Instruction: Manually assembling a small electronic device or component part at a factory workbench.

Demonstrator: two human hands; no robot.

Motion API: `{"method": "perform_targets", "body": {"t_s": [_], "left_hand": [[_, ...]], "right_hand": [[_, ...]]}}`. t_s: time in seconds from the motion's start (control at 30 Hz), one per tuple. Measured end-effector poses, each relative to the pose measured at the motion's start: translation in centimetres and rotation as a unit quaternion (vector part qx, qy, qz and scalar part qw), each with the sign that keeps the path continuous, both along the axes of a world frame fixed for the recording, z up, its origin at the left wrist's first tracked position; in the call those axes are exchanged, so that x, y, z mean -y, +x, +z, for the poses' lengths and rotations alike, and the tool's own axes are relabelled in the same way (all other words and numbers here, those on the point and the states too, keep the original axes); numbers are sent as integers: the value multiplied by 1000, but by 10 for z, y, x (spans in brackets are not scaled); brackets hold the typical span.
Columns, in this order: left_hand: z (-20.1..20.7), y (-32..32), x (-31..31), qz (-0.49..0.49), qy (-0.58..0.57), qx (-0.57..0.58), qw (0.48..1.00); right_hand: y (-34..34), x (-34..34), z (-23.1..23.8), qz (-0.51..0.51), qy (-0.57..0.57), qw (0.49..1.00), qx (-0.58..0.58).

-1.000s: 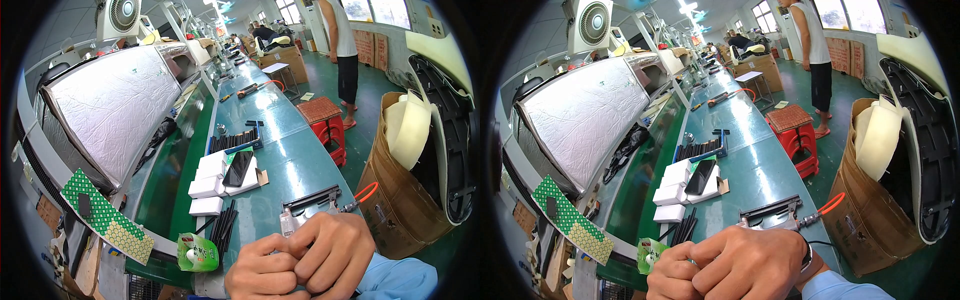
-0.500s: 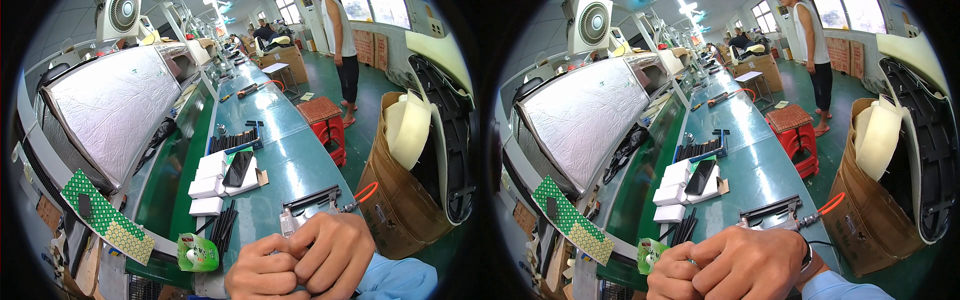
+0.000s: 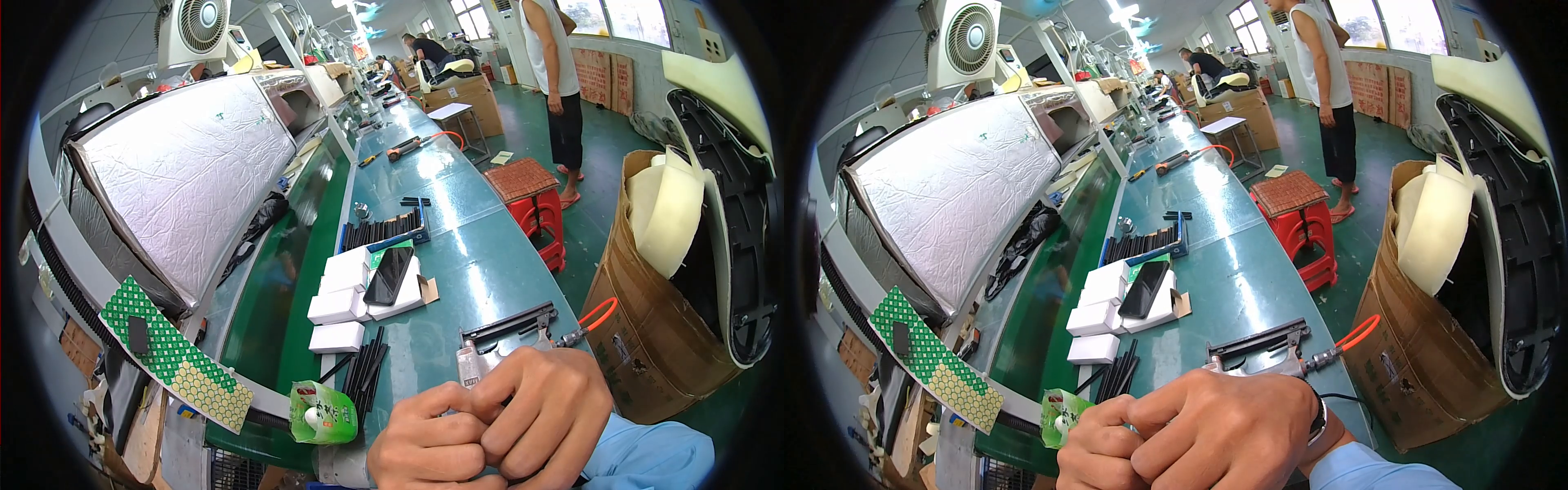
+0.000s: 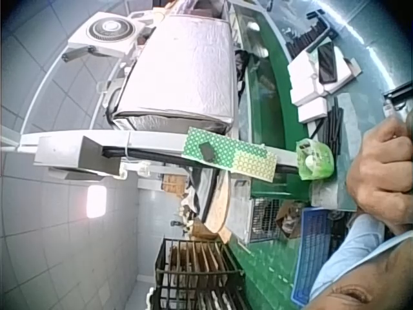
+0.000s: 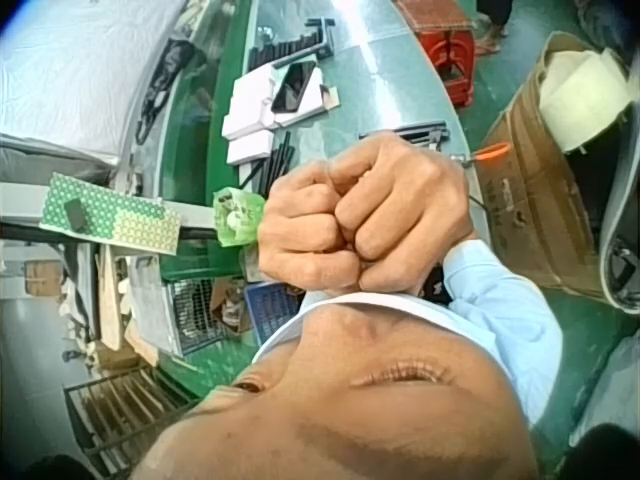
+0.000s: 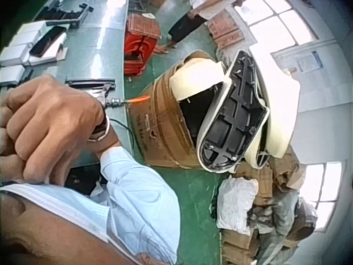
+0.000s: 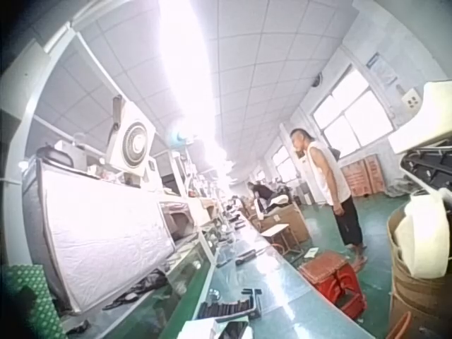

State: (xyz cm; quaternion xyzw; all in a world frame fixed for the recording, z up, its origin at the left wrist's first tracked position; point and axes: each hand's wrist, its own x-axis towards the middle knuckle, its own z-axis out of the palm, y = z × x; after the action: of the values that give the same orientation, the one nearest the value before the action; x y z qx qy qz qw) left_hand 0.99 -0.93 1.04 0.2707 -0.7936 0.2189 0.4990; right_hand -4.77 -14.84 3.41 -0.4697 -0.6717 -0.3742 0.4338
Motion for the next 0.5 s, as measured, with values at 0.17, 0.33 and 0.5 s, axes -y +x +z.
{"method": "perform_targets", "body": {"t_s": [0.17, 0.33, 0.5], "left_hand": [[0, -1, 0, 1, 2, 4, 1000], [0, -1, -1, 4, 0, 5, 1000], [0, -2, -1, 10, -3, 3, 1000]], "right_hand": [[-1, 1, 1, 0, -4, 1000, -3], [1, 0, 1, 2, -2, 1000, 4], [2, 0, 3, 6, -8, 1000, 15]]}}
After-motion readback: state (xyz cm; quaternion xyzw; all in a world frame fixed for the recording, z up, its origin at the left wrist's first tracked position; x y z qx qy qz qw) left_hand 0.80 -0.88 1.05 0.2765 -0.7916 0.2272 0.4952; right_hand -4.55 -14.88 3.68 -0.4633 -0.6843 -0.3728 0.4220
